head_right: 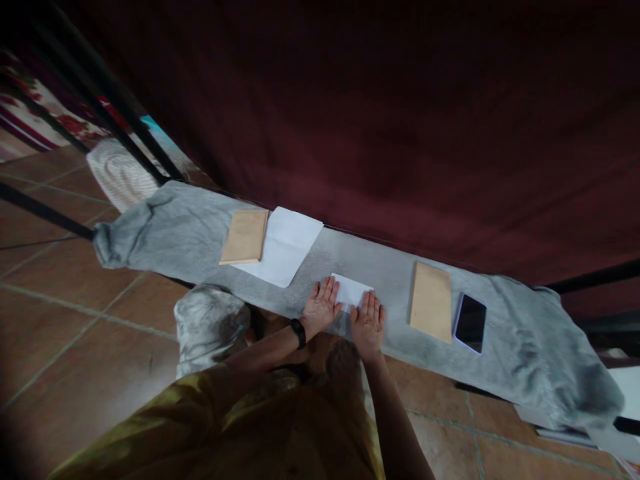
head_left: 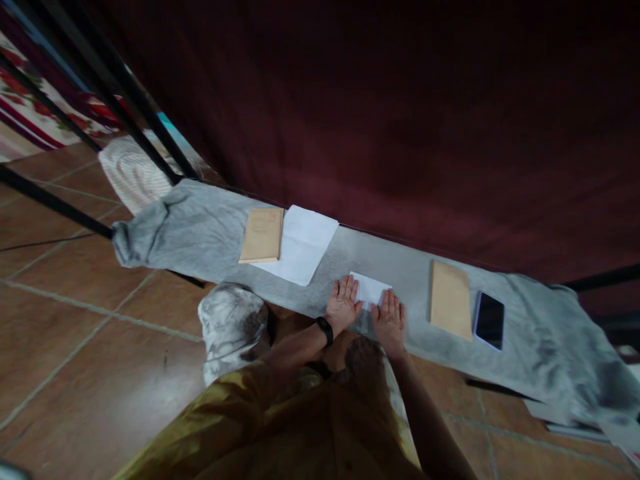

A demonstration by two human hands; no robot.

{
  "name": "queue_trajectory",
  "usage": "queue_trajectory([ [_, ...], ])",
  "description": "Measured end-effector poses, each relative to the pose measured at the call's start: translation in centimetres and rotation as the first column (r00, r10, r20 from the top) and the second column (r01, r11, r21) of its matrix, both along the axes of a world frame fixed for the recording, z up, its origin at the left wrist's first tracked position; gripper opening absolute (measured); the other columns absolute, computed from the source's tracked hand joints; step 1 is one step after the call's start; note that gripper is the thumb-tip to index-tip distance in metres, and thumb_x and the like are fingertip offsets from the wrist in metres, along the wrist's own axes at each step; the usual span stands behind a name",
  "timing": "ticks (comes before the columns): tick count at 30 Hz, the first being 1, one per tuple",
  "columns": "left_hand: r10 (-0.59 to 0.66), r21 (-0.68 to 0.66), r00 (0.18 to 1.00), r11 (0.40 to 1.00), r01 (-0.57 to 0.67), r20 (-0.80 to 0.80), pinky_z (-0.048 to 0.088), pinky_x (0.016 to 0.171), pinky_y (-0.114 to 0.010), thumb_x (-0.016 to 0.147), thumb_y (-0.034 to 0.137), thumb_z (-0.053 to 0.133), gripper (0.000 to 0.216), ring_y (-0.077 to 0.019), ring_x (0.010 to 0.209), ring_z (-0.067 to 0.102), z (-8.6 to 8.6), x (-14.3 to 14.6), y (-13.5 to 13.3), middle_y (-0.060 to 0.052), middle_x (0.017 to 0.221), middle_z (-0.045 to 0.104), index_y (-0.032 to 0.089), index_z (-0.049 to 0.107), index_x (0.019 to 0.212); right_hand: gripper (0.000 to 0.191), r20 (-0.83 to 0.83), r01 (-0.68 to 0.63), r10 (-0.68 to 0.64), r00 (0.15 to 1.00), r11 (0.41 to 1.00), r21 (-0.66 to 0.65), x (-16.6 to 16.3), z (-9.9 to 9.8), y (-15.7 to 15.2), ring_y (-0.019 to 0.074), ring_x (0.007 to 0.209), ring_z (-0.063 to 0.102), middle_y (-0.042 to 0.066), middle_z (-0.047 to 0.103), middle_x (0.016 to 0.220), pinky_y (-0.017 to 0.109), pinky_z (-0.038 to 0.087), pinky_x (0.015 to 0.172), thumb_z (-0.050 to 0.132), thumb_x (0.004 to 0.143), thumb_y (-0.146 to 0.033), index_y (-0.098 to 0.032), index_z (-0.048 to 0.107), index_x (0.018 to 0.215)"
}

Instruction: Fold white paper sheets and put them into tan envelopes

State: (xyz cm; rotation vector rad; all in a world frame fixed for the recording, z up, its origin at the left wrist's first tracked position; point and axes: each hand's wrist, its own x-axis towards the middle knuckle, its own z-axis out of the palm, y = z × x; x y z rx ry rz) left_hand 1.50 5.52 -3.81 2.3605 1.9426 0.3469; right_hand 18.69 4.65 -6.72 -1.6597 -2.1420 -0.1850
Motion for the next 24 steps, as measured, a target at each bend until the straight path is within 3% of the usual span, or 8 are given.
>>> queue_trajectory([
  [6,-0.047,0.022,0.997,0.999,0.046,0.060,0.021,0.121,-0.051,0.098,0.045,0.038,0.059,-0.0281,0.146,0.032,0.3,-1.6,-1.1,-0.016,0.157,0.036,0.011,0.041,0.147,0.061,0.016,0.020,-0.020,1.000,1.000,0.018,-0.2,-0.4,0.0,0.0331,0.136,0.044,0.022,0.038,0.154,0.054,0.031,0.112,0.032,0.103,-0.039,-0.008,0.025,0.155],
  [9,-0.066,0.046,0.995,0.997,0.063,0.074,0.022,0.122,-0.045,0.100,0.044,0.037,0.051,-0.0229,0.143,0.038,1.4,-4.9,-1.0,-0.008,0.152,0.046,0.018,0.049,0.141,0.062,0.013,0.033,-0.034,0.999,0.999,0.029,-0.3,-0.8,0.1,0.0341,0.135,0.045,0.021,0.039,0.154,0.054,0.031,0.111,0.032,0.103,-0.041,-0.009,0.024,0.156],
  [11,0.056,0.078,0.995,0.995,-0.063,0.086,0.021,0.122,-0.042,0.099,0.044,0.036,0.050,-0.0213,0.145,0.034,2.7,-8.6,-0.2,-0.007,0.155,0.043,0.020,0.050,0.141,0.064,0.002,0.037,-0.037,0.999,0.999,0.040,-0.3,-1.0,0.1,0.0345,0.135,0.045,0.020,0.039,0.154,0.055,0.031,0.111,0.032,0.103,-0.042,-0.009,0.022,0.156],
  [13,0.364,0.107,0.923,0.920,-0.378,0.125,0.022,0.121,-0.040,0.098,0.044,0.038,0.052,-0.0212,0.148,0.029,4.1,-13.1,1.0,-0.007,0.157,0.039,0.020,0.045,0.144,0.064,-0.009,0.036,-0.036,0.999,0.998,0.046,-0.3,-1.1,0.0,0.0350,0.136,0.044,0.020,0.039,0.154,0.055,0.030,0.112,0.032,0.103,-0.043,-0.009,0.021,0.157],
  [15,0.552,0.122,0.821,0.813,-0.569,0.150,0.024,0.118,-0.052,0.098,0.043,0.035,0.063,-0.0328,0.149,0.024,5.3,-18.0,2.1,-0.023,0.158,0.030,0.004,0.034,0.149,0.064,-0.013,0.034,-0.034,0.999,0.998,0.049,-0.3,-1.2,0.0,0.0352,0.136,0.044,0.020,0.038,0.155,0.055,0.029,0.113,0.032,0.103,-0.042,-0.009,0.023,0.156],
  [18,0.809,-0.030,0.561,0.574,-0.818,0.173,0.036,0.109,-0.050,0.095,0.048,0.043,0.072,-0.0370,0.142,0.034,5.8,-23.9,2.9,-0.030,0.154,0.033,0.002,0.027,0.149,0.062,-0.010,0.033,-0.032,0.999,0.998,0.052,-0.3,-1.2,-0.1,0.0348,0.136,0.045,0.020,0.038,0.155,0.056,0.029,0.113,0.032,0.103,-0.042,-0.010,0.025,0.156],
  [20,0.828,-0.089,0.533,0.553,-0.829,0.173,0.042,0.101,-0.046,0.091,0.047,0.052,0.071,-0.0374,0.132,0.046,5.5,-26.0,2.8,-0.029,0.141,0.048,0.003,0.035,0.144,0.063,-0.014,0.034,-0.033,0.999,0.998,0.061,-0.3,-1.2,0.0,0.0341,0.135,0.046,0.021,0.039,0.153,0.056,0.030,0.113,0.033,0.102,-0.042,-0.011,0.026,0.156],
  [24,0.809,-0.091,0.541,0.572,-0.815,0.231,0.041,0.097,-0.045,0.084,0.044,0.065,0.065,-0.0385,0.124,0.050,4.8,-27.0,2.1,-0.025,0.129,0.055,0.009,0.045,0.135,0.063,-0.030,0.029,-0.027,0.999,0.998,0.064,-0.4,-1.0,0.0,0.0334,0.136,0.045,0.020,0.041,0.153,0.055,0.030,0.113,0.034,0.102,-0.042,-0.011,0.025,0.156],
])
